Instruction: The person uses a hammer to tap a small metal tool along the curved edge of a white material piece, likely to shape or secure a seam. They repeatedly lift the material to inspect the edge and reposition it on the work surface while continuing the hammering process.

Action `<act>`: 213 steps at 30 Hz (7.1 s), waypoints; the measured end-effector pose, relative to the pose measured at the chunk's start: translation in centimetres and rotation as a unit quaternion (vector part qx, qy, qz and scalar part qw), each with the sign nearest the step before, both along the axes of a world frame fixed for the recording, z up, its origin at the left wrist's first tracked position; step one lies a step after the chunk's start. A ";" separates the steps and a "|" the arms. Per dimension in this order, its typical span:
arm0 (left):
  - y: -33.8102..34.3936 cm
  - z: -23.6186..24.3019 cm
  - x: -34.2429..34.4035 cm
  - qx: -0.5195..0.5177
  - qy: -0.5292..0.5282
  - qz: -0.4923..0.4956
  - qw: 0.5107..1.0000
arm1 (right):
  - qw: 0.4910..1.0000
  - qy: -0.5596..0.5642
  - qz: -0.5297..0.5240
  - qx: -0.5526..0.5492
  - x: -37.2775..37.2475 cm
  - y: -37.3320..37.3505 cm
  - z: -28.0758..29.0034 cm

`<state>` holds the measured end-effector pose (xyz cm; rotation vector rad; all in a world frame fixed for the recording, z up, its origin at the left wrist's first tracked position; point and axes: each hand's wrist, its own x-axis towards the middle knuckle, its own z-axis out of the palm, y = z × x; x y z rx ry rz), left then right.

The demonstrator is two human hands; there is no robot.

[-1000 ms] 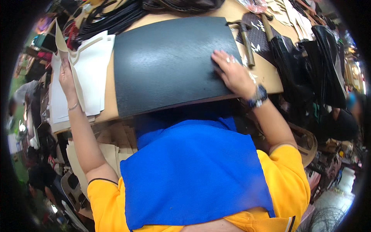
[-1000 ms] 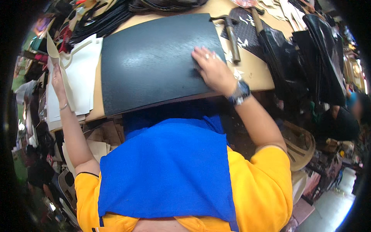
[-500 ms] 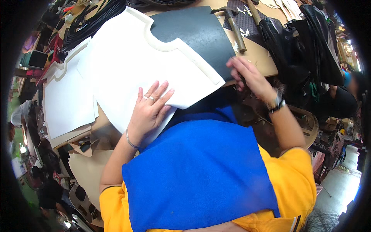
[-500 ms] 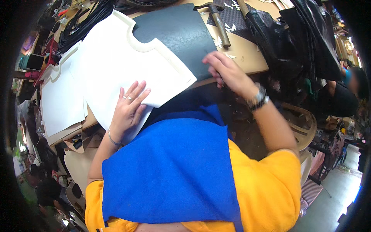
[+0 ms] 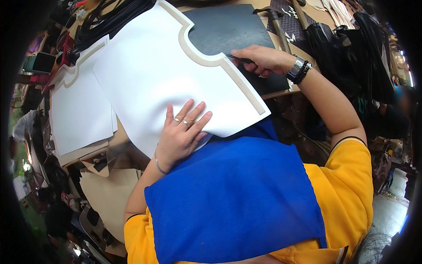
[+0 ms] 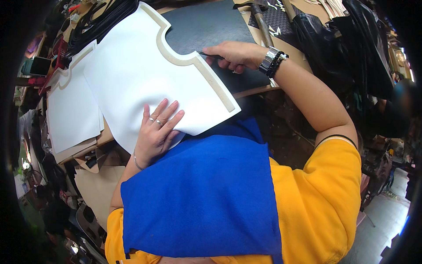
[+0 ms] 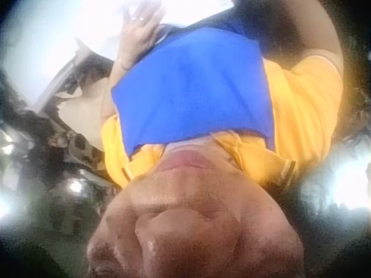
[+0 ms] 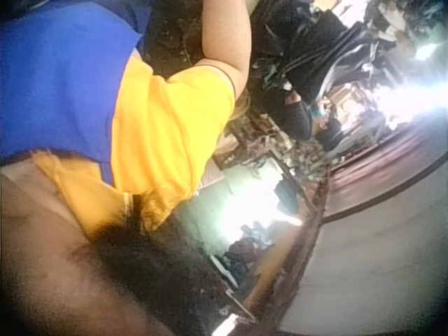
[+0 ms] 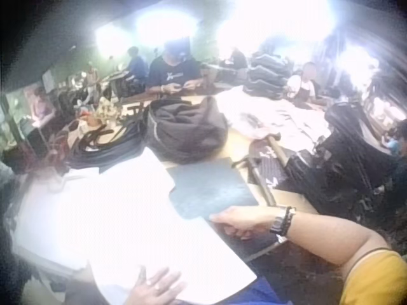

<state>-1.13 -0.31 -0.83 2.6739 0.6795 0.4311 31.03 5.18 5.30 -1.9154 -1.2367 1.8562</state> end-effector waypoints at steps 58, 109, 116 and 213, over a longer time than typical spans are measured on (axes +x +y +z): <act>14.8 0.0 8.4 0.020 -0.093 0.116 0.989 | 0.865 -0.237 0.026 0.441 -2.0 0.1 -2.7; 21.9 11.0 8.5 0.313 0.205 0.119 0.920 | 0.908 -0.100 0.150 0.379 -3.1 -1.3 -0.1; 9.7 1.3 5.8 0.116 0.109 0.165 0.973 | 0.731 -0.217 0.168 0.624 -3.6 8.2 -6.2; 0.9 0.1 1.8 -0.167 -0.209 -0.029 0.963 | 0.593 -0.346 0.191 0.702 -2.0 1.3 -3.5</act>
